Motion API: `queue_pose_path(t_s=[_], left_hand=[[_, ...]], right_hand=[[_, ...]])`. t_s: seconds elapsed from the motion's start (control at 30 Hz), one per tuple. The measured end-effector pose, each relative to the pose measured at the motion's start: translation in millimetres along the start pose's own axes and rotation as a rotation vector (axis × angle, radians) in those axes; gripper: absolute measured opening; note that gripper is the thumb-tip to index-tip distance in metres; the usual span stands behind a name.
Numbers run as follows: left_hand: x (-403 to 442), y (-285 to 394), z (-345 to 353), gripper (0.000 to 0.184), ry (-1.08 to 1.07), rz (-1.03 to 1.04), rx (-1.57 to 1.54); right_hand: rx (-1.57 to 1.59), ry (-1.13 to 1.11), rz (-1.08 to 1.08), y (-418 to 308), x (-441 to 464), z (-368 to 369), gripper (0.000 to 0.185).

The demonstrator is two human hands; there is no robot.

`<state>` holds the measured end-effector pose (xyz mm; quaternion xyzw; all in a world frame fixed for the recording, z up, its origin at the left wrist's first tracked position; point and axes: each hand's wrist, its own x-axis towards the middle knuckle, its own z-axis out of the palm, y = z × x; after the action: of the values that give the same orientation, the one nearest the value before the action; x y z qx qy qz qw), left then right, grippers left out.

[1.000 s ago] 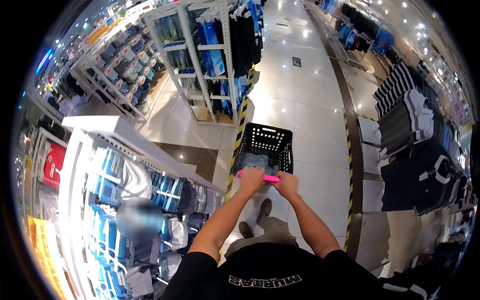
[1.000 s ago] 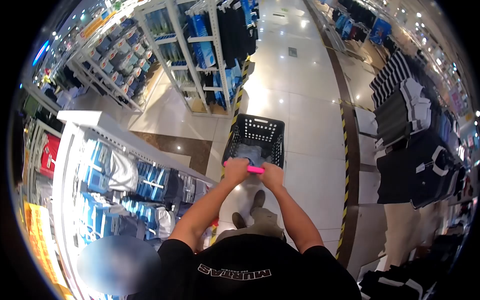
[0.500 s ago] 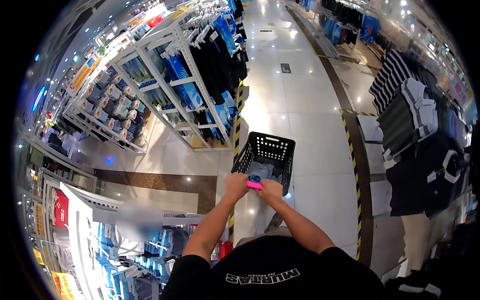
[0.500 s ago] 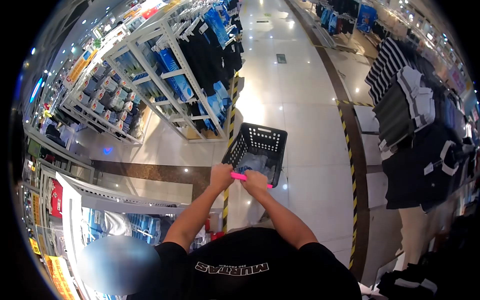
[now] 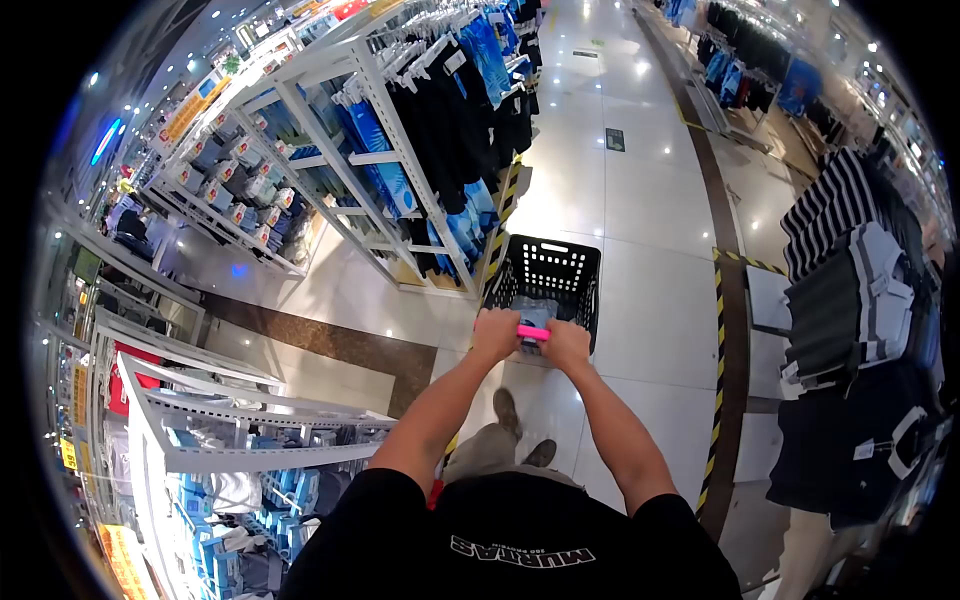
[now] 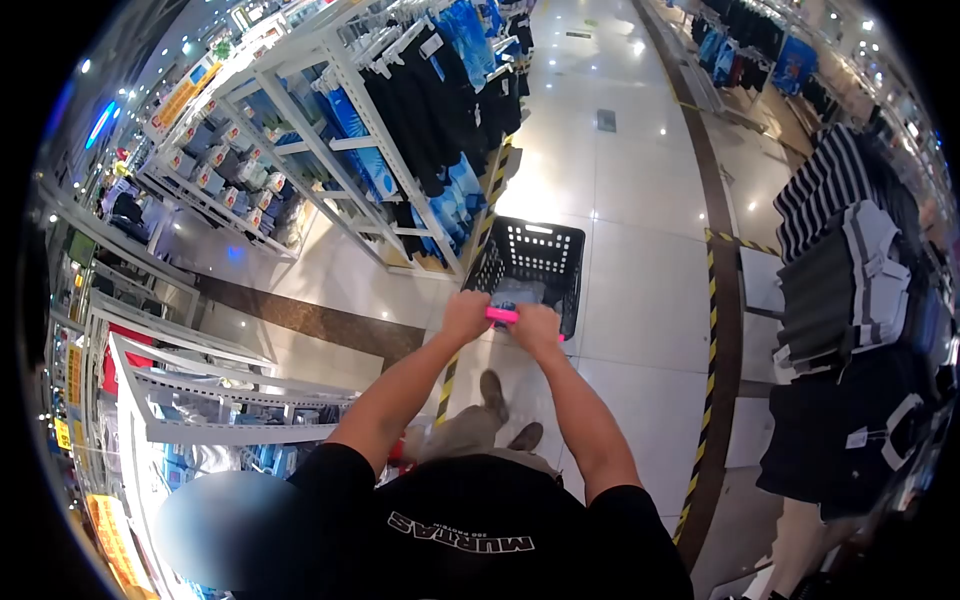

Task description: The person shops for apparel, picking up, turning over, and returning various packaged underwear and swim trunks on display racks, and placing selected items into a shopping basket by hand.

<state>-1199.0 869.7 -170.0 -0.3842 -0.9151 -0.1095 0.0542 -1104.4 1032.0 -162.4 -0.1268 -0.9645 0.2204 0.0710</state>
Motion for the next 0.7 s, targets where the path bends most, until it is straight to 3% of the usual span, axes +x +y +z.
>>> queue_pose_path(t_s=[0.23,0.43,0.7], left_hand=[[85.0,-14.5,5.9,0.019,-0.050,-0.014,-0.015],[148.0,-30.2,25.4,0.016,0.063,-0.012,-0.084],[246.5,-61.7,49.8,0.017,0.144,0.044,-0.182]], right_hand=[[-0.046,-0.067,0.054,27.3,87.1,-6.0,0.025],[-0.063,-0.122,0.089,44.5,153.1,-20.7,0.024],[-0.051,-0.019,0.107,69.2,254.9,-24.8,0.024]])
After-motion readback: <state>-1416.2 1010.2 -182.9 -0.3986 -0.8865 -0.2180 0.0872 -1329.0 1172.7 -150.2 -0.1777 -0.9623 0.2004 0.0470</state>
